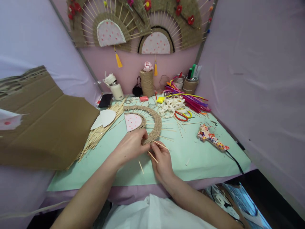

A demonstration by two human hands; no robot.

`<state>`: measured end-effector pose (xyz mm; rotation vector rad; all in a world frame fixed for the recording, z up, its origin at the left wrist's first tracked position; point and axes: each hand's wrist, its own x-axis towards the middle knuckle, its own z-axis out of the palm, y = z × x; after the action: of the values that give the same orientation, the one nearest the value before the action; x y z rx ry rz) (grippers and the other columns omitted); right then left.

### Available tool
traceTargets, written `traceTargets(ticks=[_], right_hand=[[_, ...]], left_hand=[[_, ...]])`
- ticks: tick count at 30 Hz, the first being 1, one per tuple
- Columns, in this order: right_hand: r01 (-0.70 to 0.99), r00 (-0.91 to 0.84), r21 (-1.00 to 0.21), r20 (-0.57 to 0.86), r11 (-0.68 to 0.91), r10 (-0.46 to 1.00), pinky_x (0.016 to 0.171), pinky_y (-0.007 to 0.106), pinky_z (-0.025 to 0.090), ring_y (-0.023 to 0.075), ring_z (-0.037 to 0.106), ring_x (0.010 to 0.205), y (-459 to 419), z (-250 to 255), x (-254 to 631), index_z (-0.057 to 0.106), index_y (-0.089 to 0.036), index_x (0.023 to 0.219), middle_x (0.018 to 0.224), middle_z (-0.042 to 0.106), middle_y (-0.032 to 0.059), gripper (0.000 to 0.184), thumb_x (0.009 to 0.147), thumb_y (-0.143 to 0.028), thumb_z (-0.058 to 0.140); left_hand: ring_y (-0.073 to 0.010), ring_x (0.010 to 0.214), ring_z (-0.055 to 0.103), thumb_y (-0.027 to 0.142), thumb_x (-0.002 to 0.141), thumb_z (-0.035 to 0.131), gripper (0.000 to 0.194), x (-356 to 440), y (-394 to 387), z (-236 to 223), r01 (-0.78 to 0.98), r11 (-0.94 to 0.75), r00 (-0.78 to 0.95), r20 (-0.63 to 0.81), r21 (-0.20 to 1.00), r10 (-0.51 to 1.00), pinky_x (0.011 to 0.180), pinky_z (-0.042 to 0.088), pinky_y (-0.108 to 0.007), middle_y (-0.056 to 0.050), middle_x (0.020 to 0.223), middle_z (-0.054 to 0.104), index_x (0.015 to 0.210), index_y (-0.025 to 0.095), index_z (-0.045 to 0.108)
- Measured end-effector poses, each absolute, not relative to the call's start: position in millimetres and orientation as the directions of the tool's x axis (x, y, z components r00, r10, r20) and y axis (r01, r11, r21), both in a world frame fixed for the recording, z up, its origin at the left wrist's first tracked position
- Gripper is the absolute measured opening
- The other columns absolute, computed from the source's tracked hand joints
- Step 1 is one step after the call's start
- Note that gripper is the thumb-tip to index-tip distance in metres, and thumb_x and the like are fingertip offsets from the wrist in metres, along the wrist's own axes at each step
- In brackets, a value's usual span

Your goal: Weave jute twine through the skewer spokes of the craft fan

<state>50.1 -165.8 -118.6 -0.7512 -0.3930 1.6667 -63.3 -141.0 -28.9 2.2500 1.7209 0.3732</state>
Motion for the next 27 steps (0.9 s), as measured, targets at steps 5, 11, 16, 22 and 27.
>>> traceTargets(ticks=[5, 11, 16, 22, 27], right_hand=[[-0.762, -0.076, -0.601, -0.286, -0.241, 0.955, 0.060, 0.022, 0.043, 0.0105, 0.053, 0.064, -164.1, -115.7, 54.2, 0.057, -0.020, 0.077, 0.066, 0.058, -0.0046, 0.014, 0.071, -0.025, 0.069], [-0.656, -0.064, -0.719, -0.250, -0.229, 0.966, 0.060, 0.023, 0.043, 0.0101, 0.053, 0.063, -165.6, -118.8, 60.8, 0.053, -0.022, 0.080, 0.071, 0.058, -0.0053, 0.011, 0.071, -0.020, 0.060], [0.053, -0.348, -0.998, -0.040, -0.022, 0.937, 0.057, 0.024, 0.037, 0.0115, 0.050, 0.058, -146.9, -108.5, 104.8, 0.058, -0.021, 0.080, 0.067, 0.057, -0.0049, 0.008, 0.073, -0.018, 0.059], [0.928, -0.093, -0.360, 0.033, 0.099, 0.995, 0.067, 0.030, 0.035, 0.0227, 0.061, 0.082, -98.0, -84.5, 172.6, 0.062, -0.013, 0.086, 0.087, 0.067, 0.0127, 0.013, 0.088, -0.022, 0.052], [0.987, -0.045, -0.160, -0.077, 0.033, 0.996, 0.066, 0.030, 0.035, 0.0258, 0.064, 0.088, -77.3, -90.4, 178.1, 0.063, -0.012, 0.090, 0.097, 0.067, 0.0161, 0.020, 0.088, -0.029, 0.053]], left_hand=[[-0.0153, 0.063, 0.053, 0.024, 0.074, 0.053, 0.007, -67.3, -136.7, -25.8, 0.840, -0.209, 0.258, -0.029, 0.500, 0.966, 0.054, 0.035, -0.026, 0.001, 0.074, 0.062, 0.080, 0.021, 0.055], [-0.0141, 0.059, 0.052, 0.022, 0.075, 0.049, 0.005, -68.9, -138.5, -26.6, 0.821, -0.172, 0.217, -0.020, 0.545, 0.976, 0.053, 0.035, -0.026, 0.002, 0.072, 0.062, 0.077, 0.022, 0.054], [-0.0145, 0.057, 0.051, 0.022, 0.079, 0.045, 0.009, -73.6, -139.9, -29.3, 0.812, -0.160, 0.181, 0.017, 0.561, 0.983, 0.053, 0.034, -0.026, 0.003, 0.064, 0.058, 0.074, 0.022, 0.052], [-0.0147, 0.062, 0.052, 0.022, 0.081, 0.041, 0.013, -74.7, -141.9, -32.5, 0.822, -0.138, 0.153, 0.019, 0.553, 0.988, 0.058, 0.035, -0.027, 0.003, 0.068, 0.060, 0.074, 0.022, 0.052], [-0.0148, 0.061, 0.052, 0.020, 0.080, 0.040, 0.012, -75.2, -143.2, -35.3, 0.818, -0.132, 0.154, 0.009, 0.559, 0.988, 0.059, 0.034, -0.027, 0.004, 0.065, 0.059, 0.074, 0.022, 0.050]])
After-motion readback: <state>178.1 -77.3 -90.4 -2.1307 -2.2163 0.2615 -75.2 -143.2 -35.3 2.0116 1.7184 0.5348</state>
